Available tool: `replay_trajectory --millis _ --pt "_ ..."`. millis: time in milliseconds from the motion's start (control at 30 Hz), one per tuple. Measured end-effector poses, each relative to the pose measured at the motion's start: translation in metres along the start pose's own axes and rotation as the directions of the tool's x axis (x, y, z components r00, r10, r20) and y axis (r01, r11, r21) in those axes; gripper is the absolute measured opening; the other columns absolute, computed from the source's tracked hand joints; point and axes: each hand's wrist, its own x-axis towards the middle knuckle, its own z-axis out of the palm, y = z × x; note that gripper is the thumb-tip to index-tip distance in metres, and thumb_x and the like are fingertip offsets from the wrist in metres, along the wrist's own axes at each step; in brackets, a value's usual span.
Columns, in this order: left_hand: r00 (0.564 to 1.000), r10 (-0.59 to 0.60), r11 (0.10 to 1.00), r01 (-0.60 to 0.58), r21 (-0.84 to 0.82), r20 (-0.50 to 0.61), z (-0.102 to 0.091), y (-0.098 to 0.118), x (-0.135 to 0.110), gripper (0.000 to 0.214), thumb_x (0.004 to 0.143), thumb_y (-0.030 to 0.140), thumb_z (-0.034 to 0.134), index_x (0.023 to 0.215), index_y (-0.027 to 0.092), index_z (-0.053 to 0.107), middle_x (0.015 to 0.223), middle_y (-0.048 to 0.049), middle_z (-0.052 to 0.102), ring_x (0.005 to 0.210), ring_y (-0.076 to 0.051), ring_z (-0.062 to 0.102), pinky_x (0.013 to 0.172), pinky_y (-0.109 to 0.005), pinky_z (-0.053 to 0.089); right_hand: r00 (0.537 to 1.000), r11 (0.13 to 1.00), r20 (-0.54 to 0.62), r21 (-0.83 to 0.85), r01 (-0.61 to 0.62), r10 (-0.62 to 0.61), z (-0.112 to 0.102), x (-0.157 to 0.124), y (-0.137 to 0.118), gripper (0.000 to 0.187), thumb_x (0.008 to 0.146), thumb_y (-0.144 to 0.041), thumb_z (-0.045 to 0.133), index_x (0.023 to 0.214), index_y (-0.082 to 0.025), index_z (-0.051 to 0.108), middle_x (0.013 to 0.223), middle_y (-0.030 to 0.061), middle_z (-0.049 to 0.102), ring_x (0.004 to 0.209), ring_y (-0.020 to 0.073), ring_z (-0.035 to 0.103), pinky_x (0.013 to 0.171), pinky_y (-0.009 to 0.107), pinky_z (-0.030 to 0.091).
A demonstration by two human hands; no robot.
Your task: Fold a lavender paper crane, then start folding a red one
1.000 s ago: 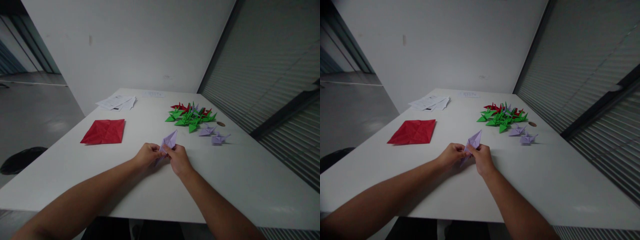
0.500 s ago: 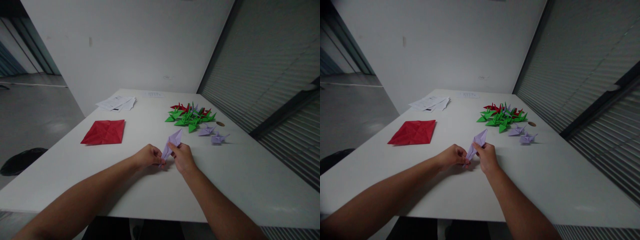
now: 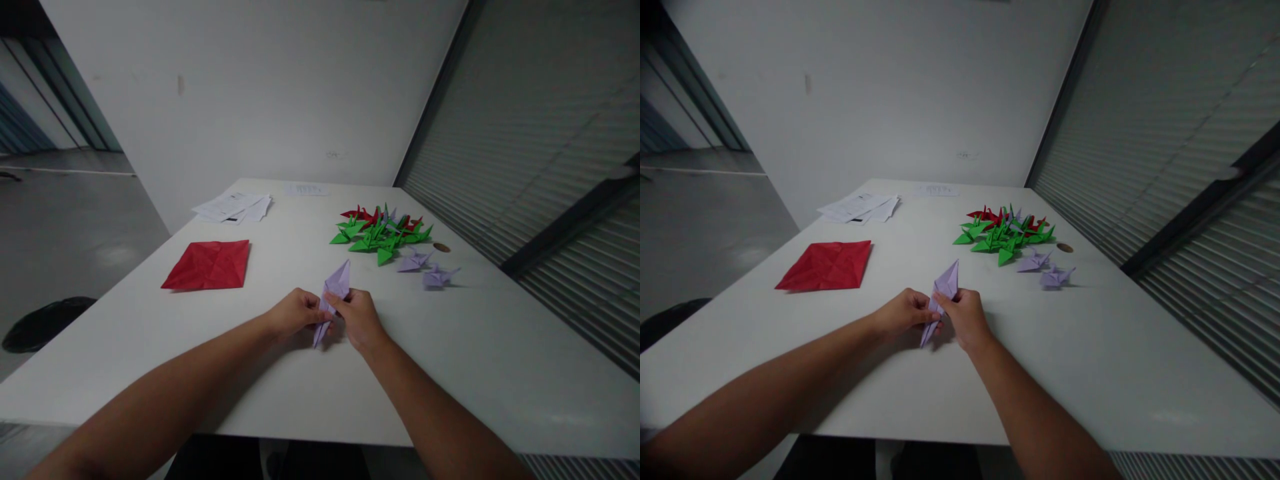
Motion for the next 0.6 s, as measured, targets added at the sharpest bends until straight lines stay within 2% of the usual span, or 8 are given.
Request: replay_trajectory --millis 200,333,467,600 --pt "1.0 0.008 0.993 -0.012 0.119 0.028 0.001 0.004 -0.004 0.036 0.058 0.04 0.091 0.069 0.012 0.072 0.071 -0.0076 0.074 0.058 -0.012 0.061 0.057 -0.024 0.045 0.998 0.995 -0.039 0.097 -0.036 0.04 -0.001 0.001 -0.008 0.038 0.057 -0.043 0.09 0.073 -0.013 0.072 0.063 0.0019 0.066 0.055 0.0138 0.055 0.053 0.027 0.041" --pt "0.998 -0.043 0.983 0.034 0.181 0.048 0.0 0.004 -0.005 0.035 0.057 0.039 0.09 0.067 0.012 0.071 0.068 -0.007 0.073 0.057 -0.013 0.061 0.056 -0.024 0.043 0.997 0.992 -0.07 0.125 -0.01 0.019 -0.004 0.002 -0.012 0.04 0.055 -0.043 0.092 0.07 -0.014 0.07 0.06 0.0007 0.063 0.054 0.0123 0.051 0.052 0.027 0.038" --pt "0.995 -0.068 0.984 0.055 0.168 0.075 0.0 0.004 -0.007 0.034 0.058 0.039 0.09 0.067 0.012 0.071 0.069 -0.0074 0.073 0.061 -0.015 0.065 0.06 -0.026 0.046 0.998 0.991 -0.066 0.131 -0.012 0.02 -0.006 0.003 -0.014 0.04 0.053 -0.043 0.093 0.068 -0.014 0.069 0.058 -0.0007 0.06 0.052 0.0106 0.047 0.05 0.026 0.034" --pt "0.983 -0.093 0.981 0.064 0.182 0.156 -0.001 0.008 -0.01 0.032 0.06 0.038 0.089 0.07 0.012 0.073 0.071 -0.0079 0.074 0.065 -0.016 0.067 0.065 -0.027 0.05 0.995 0.99 -0.097 0.14 0.006 0.008 -0.006 0.004 -0.017 0.04 0.052 -0.042 0.093 0.065 -0.014 0.067 0.056 -0.002 0.057 0.049 0.0085 0.041 0.049 0.026 0.029"
